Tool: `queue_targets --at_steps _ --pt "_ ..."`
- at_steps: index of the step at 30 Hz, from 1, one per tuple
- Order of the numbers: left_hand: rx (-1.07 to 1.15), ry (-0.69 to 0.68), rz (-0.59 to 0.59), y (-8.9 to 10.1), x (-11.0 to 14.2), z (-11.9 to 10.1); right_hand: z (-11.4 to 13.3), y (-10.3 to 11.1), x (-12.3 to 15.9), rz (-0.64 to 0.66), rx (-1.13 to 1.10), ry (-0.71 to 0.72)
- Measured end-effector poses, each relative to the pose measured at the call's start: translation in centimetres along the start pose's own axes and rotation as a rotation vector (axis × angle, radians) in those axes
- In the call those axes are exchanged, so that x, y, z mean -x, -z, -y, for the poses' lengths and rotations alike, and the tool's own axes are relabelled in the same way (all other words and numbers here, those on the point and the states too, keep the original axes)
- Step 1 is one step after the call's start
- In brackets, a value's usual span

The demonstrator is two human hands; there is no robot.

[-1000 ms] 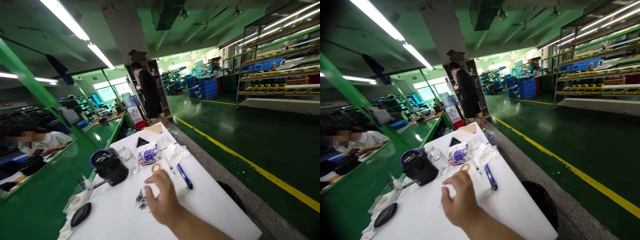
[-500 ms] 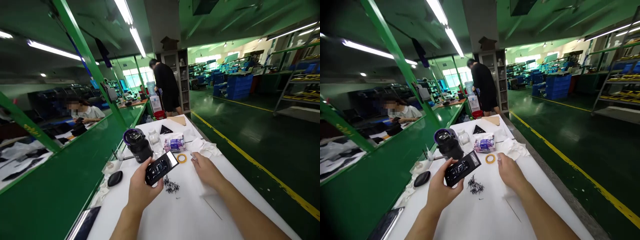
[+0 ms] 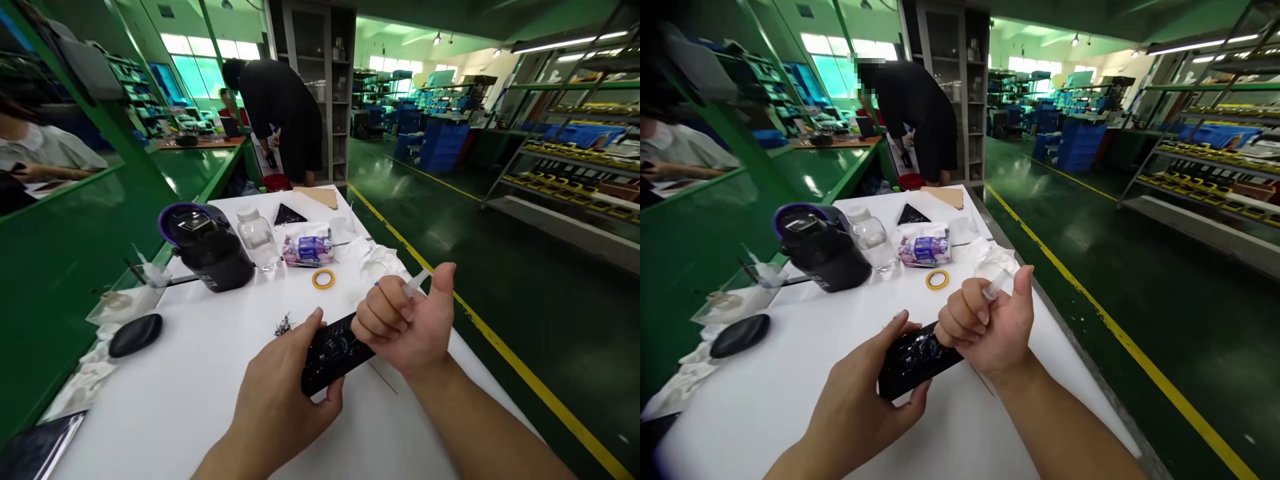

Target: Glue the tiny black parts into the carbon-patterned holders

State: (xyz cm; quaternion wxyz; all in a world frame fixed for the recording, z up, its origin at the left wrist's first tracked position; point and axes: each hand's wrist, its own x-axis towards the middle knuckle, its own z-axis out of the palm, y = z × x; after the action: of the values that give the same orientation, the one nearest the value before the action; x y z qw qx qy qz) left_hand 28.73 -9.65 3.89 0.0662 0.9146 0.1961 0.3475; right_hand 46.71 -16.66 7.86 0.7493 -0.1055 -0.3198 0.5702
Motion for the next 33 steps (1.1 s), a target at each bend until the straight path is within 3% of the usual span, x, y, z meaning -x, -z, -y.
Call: queue_targets --at_steps 7,33 --pt "0.003 0.016 -0.019 0.0 -0.1 0.2 -0.1 0.6 -0.2 -0.023 -0.024 0.052" --pt "0.033 0.072 0.001 -0.5 0.2 0.6 -0.8 1.4 -0.4 -0.081 -0.044 0.038"
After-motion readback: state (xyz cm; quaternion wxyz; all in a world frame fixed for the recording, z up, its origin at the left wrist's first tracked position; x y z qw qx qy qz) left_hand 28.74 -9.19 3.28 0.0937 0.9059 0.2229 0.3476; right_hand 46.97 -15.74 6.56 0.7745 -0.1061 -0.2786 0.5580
